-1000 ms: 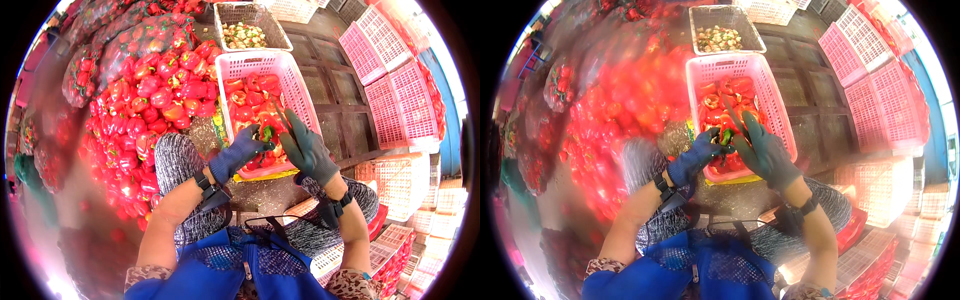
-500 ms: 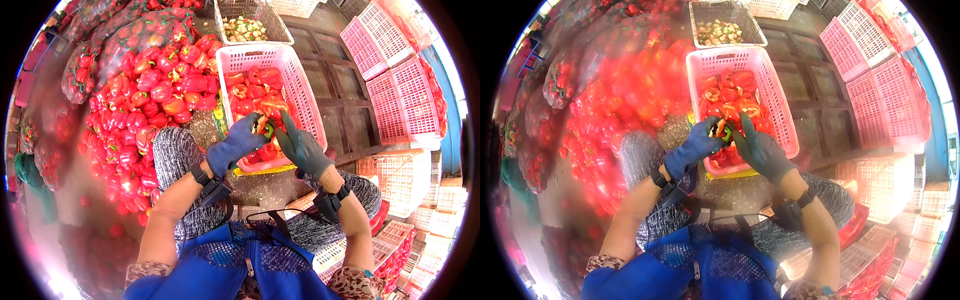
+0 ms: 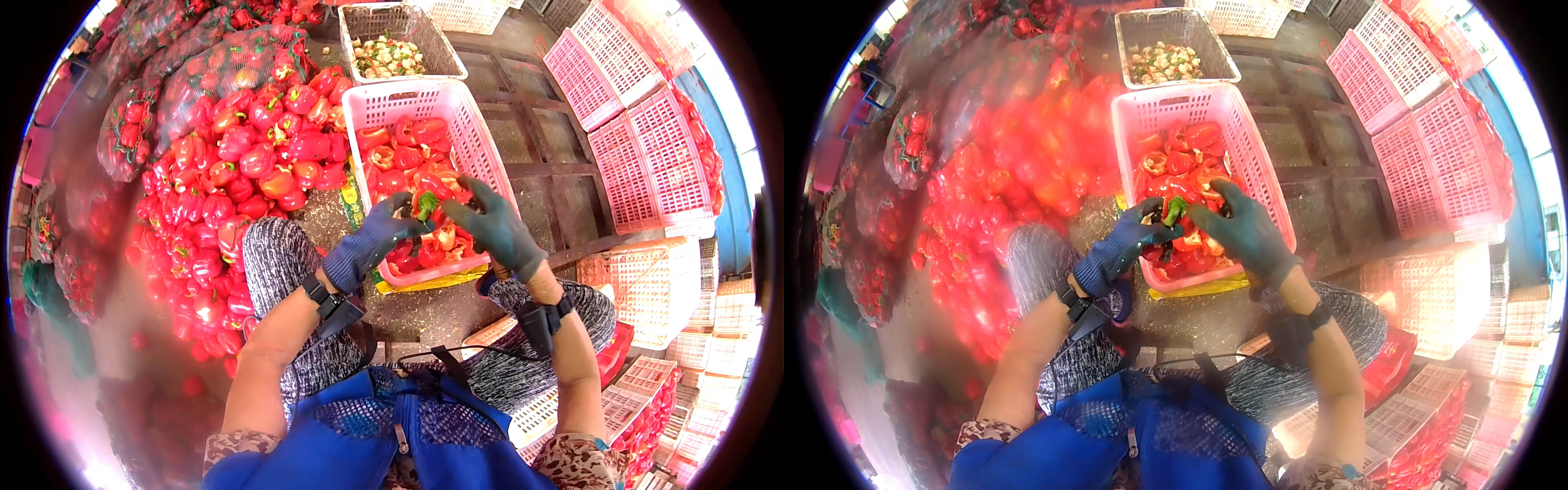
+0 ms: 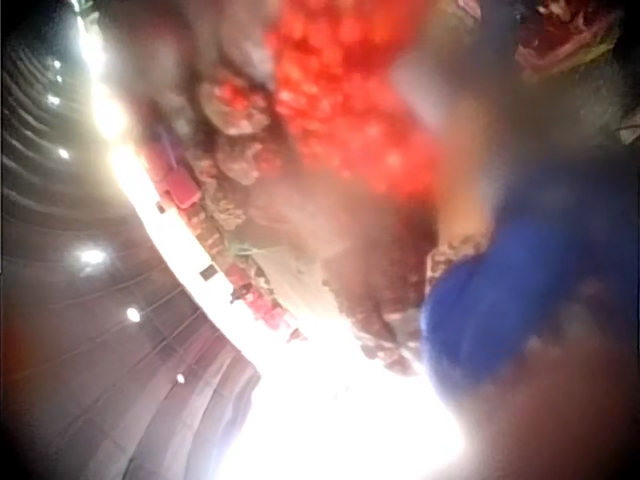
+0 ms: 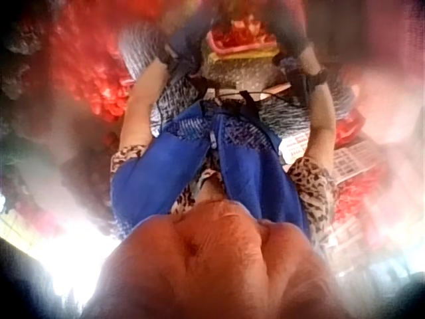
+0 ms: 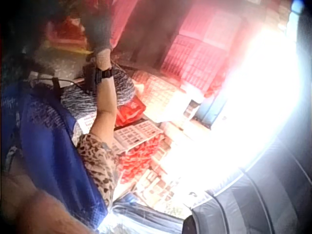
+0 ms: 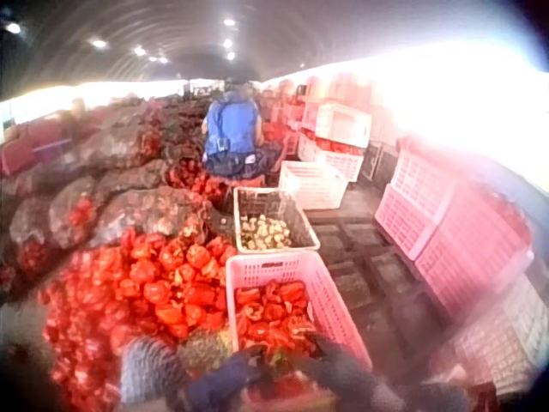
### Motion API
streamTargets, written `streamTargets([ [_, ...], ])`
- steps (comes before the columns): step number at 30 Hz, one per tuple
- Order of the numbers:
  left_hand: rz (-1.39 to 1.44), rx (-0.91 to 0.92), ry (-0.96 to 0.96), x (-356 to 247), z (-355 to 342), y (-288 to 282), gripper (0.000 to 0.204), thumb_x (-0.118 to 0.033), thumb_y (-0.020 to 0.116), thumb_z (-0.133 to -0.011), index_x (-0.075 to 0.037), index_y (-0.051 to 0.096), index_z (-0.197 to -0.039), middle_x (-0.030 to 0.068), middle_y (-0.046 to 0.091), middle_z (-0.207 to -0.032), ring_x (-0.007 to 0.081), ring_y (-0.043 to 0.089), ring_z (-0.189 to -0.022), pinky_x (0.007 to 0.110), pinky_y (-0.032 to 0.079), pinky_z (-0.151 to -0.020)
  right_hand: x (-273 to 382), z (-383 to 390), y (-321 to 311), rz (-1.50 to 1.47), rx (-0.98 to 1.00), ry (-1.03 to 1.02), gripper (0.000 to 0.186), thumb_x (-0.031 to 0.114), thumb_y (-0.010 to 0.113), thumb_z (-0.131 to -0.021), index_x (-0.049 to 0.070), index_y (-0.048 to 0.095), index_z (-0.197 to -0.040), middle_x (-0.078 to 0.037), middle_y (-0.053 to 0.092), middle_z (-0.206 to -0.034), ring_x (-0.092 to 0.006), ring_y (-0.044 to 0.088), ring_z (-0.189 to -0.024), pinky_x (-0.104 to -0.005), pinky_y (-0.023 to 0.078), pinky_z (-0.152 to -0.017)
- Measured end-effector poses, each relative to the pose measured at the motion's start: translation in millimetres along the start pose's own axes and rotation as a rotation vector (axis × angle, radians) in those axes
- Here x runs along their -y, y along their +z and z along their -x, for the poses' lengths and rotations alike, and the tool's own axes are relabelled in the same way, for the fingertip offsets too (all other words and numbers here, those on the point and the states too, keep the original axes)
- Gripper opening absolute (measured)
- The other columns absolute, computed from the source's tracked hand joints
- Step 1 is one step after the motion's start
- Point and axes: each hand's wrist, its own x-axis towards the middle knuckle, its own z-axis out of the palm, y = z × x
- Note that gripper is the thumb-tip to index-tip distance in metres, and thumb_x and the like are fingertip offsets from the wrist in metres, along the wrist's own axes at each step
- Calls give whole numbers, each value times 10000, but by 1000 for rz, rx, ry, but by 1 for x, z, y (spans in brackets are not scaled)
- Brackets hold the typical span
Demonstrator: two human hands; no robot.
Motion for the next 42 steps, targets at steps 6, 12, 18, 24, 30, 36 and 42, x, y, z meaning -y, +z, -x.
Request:
streamTargets([
  [6, 440, 227, -98, -8, 27, 2, 469, -391, 508, -996, -9, 535, -1266, 82, 627, -1013, 161, 602, -783, 314, 503, -713, -18, -12, 3, -351, 261, 53, 534, 358, 709, -857, -22, 577, -1208, -42, 617, -904, -82, 548, -680, -225, 408, -508],
  [12, 23, 405, 77, -37, 37, 16, 432, -364, 484, -1009, -37, 534, -1286, 79, 629, -963, 145, 589, -702, 285, 480, -632, -8, -1, 4, -122, 363, -64, 519, 284, 682, -858, -1, 549, -1270, -21, 609, -914, -70, 527, -707, -213, 401, -543],
  [18, -74, 372, 41, -28, 33, 14, 468, -303, 555, -974, -32, 501, -1351, 64, 619, -959, 137, 595, -754, 278, 488, -679, -41, -17, -9, 76, 450, -714, 235, 120, 594, -814, 22, 710, -994, -93, 620, -1023, -136, 608, -797, -240, 480, -619],
  [24, -455, 356, 251, -2, 38, -4, 433, -215, 573, -949, -25, 527, -1335, 132, 598, -1217, 264, 572, -1099, 372, 449, -949, -82, -30, -4, -113, 539, -395, 219, 81, 572, -813, 0, 733, -936, -65, 652, -1054, -99, 644, -761, -227, 501, -592],
  [30, -283, 411, 279, -15, 41, 9, 425, -270, 584, -945, 20, 560, -1254, 125, 603, -1185, 246, 605, -1038, 352, 480, -890, -78, -19, -5, -334, 530, -242, 207, 158, 593, -837, 15, 713, -926, -25, 669, -785, -75, 613, -636, -212, 479, -546],
  [36, -180, 182, 445, 24, 22, 1, 424, -264, 557, -966, 26, 511, -1272, 106, 628, -1116, 183, 644, -958, 325, 542, -804, -51, -9, 6, -876, 358, 255, 140, 223, 625, -840, 84, 642, -848, -11, 596, -671, -116, 520, -509, -241, 395, -459],
  [42, 77, -17, 379, -9, 23, 36, 279, -218, 547, -965, -10, 560, -1151, 63, 627, -1046, 152, 623, -968, 303, 528, -835, -50, -34, -3, -613, 344, -56, 267, 298, 571, -881, 48, 632, -953, -24, 603, -775, -112, 591, -562, -233, 475, -495],
])
